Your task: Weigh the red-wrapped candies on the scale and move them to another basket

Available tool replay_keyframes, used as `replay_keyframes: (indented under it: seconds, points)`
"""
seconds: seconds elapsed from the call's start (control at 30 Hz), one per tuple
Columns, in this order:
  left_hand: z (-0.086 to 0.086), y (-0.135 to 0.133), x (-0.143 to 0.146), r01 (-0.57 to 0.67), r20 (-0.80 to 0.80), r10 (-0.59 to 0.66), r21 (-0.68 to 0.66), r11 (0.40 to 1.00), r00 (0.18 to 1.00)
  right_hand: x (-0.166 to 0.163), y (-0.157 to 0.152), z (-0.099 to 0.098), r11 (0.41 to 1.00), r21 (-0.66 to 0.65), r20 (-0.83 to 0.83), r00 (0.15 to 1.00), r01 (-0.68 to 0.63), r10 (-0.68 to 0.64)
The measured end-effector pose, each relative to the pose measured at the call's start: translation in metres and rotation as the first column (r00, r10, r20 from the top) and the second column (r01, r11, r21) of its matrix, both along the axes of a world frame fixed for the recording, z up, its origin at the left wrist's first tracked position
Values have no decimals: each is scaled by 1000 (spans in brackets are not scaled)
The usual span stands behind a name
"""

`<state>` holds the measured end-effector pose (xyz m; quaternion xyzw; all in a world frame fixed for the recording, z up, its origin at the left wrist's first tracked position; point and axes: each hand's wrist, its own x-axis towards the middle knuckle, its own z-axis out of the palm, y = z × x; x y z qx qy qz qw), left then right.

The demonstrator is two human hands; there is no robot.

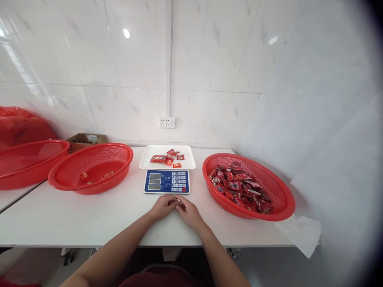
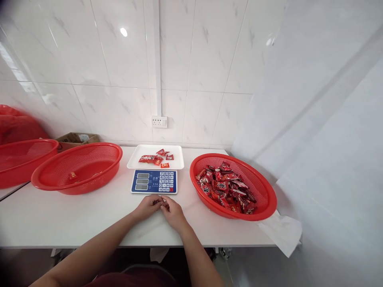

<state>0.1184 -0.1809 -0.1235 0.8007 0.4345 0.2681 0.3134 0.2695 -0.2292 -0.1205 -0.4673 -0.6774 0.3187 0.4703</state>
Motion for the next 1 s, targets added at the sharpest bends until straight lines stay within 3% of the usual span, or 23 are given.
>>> replay_keyframes:
  seconds: [1.0]
  points:
    - [1,5,-2,85,99,-76,-94,992,992,-1,7,-8,997,-72,-60,998,29,-34]
